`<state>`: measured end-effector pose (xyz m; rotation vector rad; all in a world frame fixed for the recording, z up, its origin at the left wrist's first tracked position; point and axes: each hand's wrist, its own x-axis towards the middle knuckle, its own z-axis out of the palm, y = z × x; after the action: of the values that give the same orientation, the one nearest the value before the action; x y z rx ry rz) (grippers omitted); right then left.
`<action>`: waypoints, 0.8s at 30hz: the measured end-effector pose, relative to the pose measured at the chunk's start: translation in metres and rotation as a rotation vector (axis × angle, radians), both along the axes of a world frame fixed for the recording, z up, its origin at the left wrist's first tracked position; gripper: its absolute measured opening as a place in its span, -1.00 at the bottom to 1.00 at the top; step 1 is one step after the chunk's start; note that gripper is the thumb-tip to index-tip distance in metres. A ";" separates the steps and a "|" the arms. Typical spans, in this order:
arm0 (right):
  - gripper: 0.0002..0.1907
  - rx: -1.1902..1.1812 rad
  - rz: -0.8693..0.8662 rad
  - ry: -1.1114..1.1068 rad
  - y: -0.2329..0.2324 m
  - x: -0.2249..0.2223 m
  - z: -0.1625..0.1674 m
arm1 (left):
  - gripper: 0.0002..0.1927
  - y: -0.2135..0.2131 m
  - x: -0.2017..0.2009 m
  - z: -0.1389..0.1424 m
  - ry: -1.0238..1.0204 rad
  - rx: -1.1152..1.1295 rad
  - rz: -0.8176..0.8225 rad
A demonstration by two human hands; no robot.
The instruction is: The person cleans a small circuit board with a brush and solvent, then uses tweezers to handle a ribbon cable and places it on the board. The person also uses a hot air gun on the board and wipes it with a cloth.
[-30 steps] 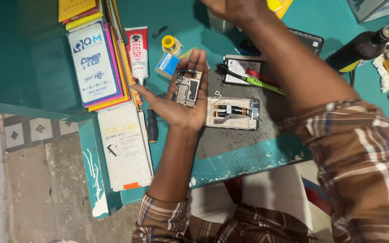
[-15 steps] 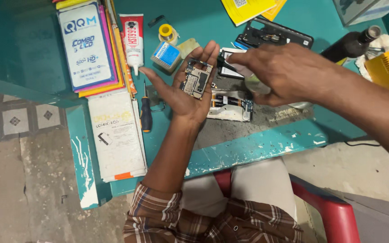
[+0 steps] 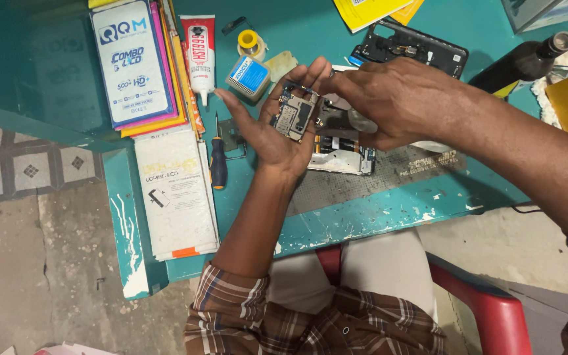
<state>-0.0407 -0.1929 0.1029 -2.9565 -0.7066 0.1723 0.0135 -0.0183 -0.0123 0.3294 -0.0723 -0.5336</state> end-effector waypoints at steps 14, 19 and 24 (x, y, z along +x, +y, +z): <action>-0.03 -0.079 -0.029 0.158 0.026 -0.006 0.014 | 0.22 0.001 0.000 0.003 -0.003 0.100 0.026; -0.06 -0.250 -0.091 0.209 0.030 -0.002 0.017 | 0.22 0.000 -0.002 0.006 0.012 0.079 0.006; -0.03 -0.283 -0.050 0.183 0.031 0.000 0.019 | 0.21 0.001 -0.003 0.008 0.023 0.115 0.029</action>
<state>-0.0405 -0.1620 0.1216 -3.1607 -0.6303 0.5753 0.0106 -0.0173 -0.0047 0.4358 -0.0144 -0.5140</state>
